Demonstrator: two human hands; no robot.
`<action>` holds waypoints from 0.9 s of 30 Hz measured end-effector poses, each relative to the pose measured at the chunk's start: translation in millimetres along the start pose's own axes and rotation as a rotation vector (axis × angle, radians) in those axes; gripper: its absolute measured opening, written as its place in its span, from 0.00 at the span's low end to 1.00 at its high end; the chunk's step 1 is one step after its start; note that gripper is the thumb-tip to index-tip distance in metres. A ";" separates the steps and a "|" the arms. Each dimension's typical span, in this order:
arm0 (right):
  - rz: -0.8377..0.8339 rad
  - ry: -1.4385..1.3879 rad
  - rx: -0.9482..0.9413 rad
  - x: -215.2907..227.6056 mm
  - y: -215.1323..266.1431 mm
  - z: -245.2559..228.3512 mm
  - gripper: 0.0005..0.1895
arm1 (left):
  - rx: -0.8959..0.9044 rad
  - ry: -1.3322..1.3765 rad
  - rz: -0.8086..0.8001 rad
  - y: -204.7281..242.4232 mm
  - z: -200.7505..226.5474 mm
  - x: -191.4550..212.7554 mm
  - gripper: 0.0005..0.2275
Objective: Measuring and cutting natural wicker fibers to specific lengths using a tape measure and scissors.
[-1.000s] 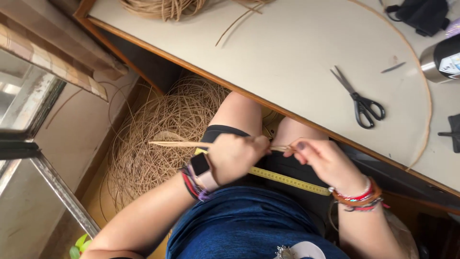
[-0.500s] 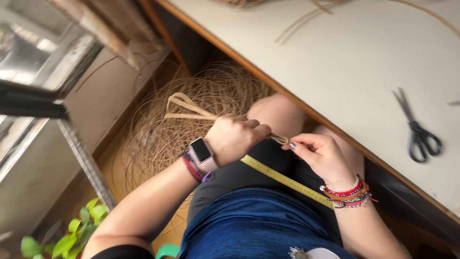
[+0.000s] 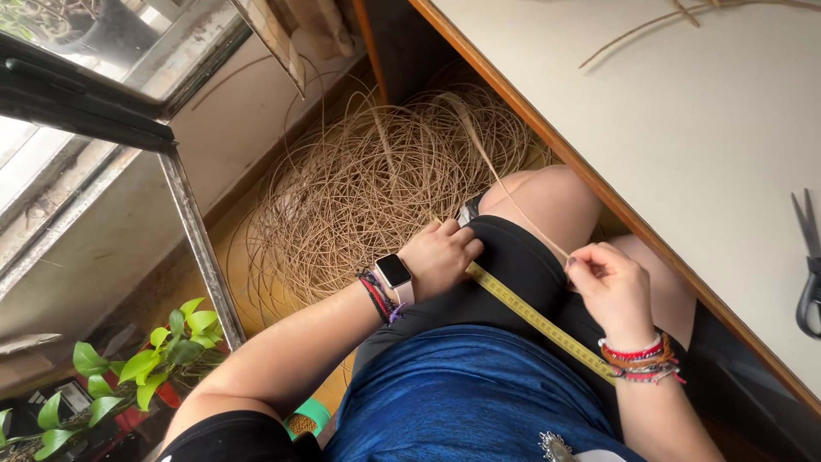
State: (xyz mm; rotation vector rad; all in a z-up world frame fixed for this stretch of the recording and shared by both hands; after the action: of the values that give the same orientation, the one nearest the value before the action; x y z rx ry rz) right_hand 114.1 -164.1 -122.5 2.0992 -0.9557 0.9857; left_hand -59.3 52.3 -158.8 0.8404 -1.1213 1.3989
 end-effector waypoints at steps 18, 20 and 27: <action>0.011 0.065 -0.501 132.3 158.8 73.0 0.10 | -0.105 1.027 -0.229 -107.3 79.1 95.2 0.08; 0.164 -0.010 -0.184 132.7 157.4 52.2 0.10 | -0.300 1.031 -0.213 -112.2 118.7 83.9 0.07; 0.107 -0.500 -0.007 101.8 149.7 29.8 0.10 | -0.273 0.793 -0.271 -126.6 166.6 88.0 0.07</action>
State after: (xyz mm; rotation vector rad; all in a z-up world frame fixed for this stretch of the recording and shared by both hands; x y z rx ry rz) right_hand 50.8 -303.3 -21.1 2.3590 -1.3202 0.5036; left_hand 35.7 -84.7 -4.8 0.1798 -0.5343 1.1488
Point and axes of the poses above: each hand's wrist, its own y-axis away from the middle knuckle, its own x-axis out of the back of the hand, z = x × y, the point moved 3 cm from there along -y, towards the middle knuckle, and after that the axes turned 3 degrees about y, right-handed, at the moved point
